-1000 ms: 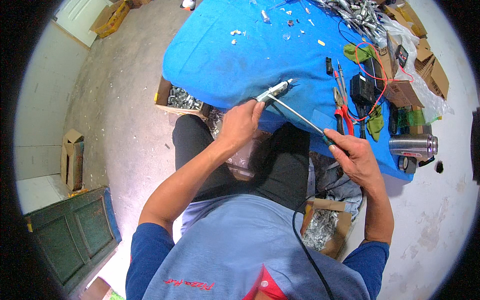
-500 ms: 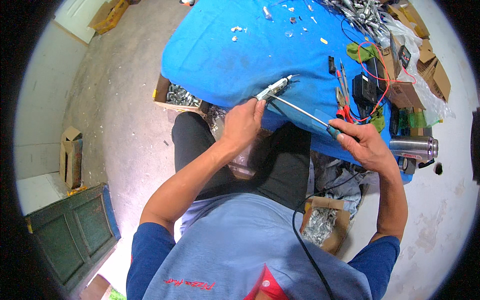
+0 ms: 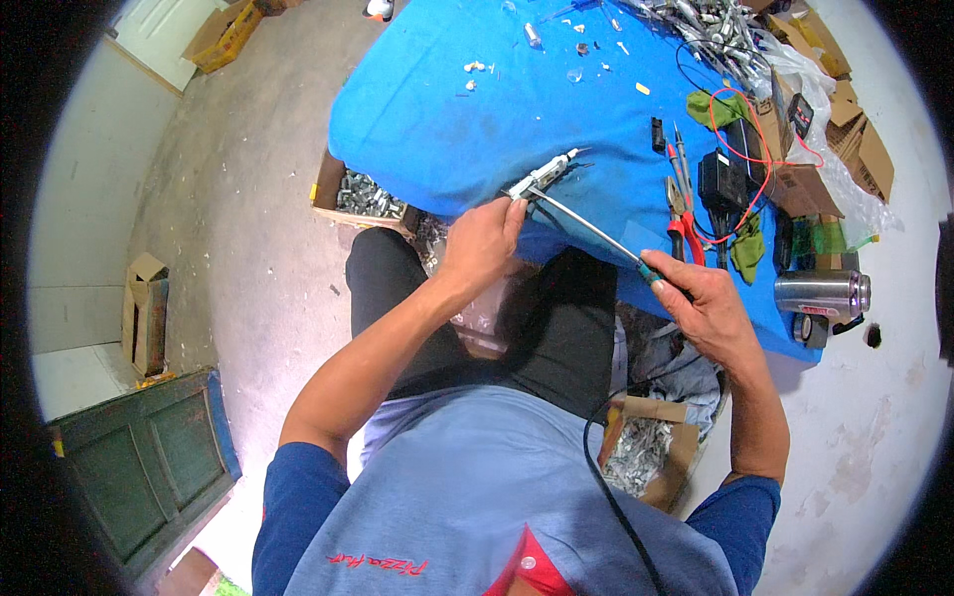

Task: The person manipulates a small metal igniter with a white ceramic component by hand, using a screwdriver to tighten a small screw and pliers to hold and bend a metal piece. They work on a blue cloth-covered table cluttered with tools and wires.

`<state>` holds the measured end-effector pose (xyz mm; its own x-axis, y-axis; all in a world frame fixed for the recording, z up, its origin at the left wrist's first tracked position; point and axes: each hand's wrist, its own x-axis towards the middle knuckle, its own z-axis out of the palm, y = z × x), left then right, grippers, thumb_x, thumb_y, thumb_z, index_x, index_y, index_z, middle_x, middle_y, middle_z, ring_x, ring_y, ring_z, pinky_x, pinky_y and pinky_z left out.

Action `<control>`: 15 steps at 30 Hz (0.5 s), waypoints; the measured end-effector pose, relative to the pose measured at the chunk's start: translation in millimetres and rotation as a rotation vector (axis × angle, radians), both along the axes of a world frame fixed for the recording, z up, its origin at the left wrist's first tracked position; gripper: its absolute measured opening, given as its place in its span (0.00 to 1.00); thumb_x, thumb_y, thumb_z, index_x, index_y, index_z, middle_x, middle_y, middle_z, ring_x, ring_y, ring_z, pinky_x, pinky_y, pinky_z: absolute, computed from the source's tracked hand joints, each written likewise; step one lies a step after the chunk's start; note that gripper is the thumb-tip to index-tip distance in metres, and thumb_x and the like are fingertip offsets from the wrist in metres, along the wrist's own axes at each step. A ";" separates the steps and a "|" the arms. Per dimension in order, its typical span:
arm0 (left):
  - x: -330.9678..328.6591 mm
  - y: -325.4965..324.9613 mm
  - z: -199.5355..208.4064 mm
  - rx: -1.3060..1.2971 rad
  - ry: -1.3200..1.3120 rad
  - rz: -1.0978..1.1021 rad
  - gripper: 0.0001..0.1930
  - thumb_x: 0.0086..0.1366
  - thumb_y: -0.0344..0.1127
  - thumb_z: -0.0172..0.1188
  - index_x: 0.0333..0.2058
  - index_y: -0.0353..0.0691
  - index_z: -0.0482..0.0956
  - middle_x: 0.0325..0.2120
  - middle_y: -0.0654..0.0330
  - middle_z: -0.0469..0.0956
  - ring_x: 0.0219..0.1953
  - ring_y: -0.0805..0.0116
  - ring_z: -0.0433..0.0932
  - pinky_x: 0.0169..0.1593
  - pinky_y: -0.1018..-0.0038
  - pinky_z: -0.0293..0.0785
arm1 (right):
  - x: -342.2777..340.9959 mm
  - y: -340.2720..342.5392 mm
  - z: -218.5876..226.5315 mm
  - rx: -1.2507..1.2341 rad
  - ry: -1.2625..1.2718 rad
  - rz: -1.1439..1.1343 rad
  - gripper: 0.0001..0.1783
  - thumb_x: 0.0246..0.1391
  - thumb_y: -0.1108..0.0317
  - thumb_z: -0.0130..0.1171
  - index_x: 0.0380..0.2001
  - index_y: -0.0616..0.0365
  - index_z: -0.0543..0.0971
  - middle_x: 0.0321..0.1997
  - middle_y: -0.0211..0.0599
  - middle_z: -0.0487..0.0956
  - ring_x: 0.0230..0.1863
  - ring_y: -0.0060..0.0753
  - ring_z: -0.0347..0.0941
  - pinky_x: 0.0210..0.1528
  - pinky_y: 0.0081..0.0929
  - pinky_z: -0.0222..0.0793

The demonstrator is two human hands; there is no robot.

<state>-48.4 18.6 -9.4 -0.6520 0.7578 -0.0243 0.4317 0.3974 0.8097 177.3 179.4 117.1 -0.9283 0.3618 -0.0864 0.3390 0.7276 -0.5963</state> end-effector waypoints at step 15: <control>0.6 3.3 -0.2 0.061 -0.043 0.046 0.24 0.72 0.48 0.45 0.28 0.30 0.73 0.21 0.40 0.72 0.26 0.38 0.72 0.31 0.53 0.65 | -13.2 14.5 4.6 -0.822 -0.223 -0.348 0.19 0.63 0.60 0.54 0.53 0.55 0.78 0.21 0.24 0.74 0.17 0.13 0.64 0.18 0.17 0.58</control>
<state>-47.8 21.9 -9.6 -0.6856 0.7279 -0.0077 0.3786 0.3655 0.8503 164.1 193.9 121.7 -0.7095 0.3627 -0.6042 0.6288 -0.0611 -0.7752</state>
